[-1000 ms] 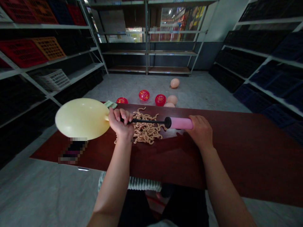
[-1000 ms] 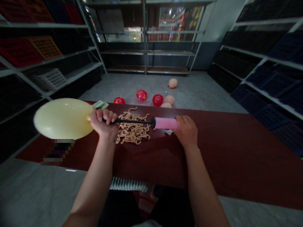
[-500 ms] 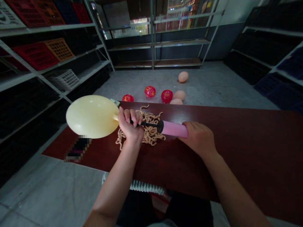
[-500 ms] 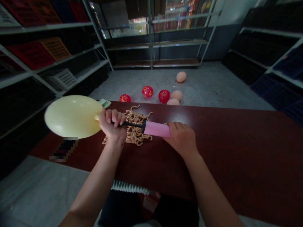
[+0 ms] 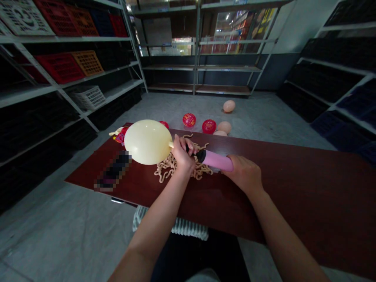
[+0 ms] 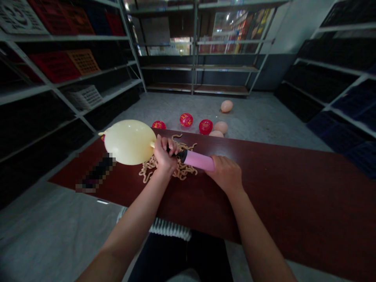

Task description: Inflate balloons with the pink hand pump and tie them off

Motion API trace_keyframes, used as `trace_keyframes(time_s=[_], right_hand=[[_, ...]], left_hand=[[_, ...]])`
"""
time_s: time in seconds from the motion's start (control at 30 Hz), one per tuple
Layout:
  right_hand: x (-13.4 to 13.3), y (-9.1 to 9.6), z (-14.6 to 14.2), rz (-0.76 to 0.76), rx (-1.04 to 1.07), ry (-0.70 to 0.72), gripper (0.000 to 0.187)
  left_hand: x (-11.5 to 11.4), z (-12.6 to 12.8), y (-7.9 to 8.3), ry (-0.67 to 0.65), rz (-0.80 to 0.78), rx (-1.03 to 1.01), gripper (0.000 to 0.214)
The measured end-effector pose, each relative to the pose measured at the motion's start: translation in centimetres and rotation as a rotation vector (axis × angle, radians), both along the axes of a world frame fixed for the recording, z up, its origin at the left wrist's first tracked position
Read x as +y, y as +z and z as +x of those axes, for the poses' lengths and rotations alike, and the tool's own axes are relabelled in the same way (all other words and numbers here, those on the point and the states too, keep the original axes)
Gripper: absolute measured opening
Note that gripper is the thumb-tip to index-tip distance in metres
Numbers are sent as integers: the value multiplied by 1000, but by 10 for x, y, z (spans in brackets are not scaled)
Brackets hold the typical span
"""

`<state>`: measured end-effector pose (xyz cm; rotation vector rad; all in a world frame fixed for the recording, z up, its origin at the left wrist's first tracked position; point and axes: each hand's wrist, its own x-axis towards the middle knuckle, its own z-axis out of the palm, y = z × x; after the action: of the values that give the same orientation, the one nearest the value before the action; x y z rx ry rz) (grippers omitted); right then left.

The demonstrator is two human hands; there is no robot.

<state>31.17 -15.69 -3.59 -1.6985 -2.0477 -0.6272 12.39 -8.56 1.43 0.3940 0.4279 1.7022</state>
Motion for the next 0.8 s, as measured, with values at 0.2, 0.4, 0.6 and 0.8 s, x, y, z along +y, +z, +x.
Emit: trace_keyframes(time_s=[0.2,0.4,0.6,0.8], right_hand=[[5,1,14,76,-122,-20,27],[9,1,33,106,-149,-87,22],[6,-5,57,104,-26,-149,22],[3,-8,51,-20,70,-73,26]], left_hand=[[7,-18,1,27,22,-58,54],[8,-35,8,98,28,-86,53],[3,-38,15,98,75,-75,53],[3,-52,20,103,131,-52,52]])
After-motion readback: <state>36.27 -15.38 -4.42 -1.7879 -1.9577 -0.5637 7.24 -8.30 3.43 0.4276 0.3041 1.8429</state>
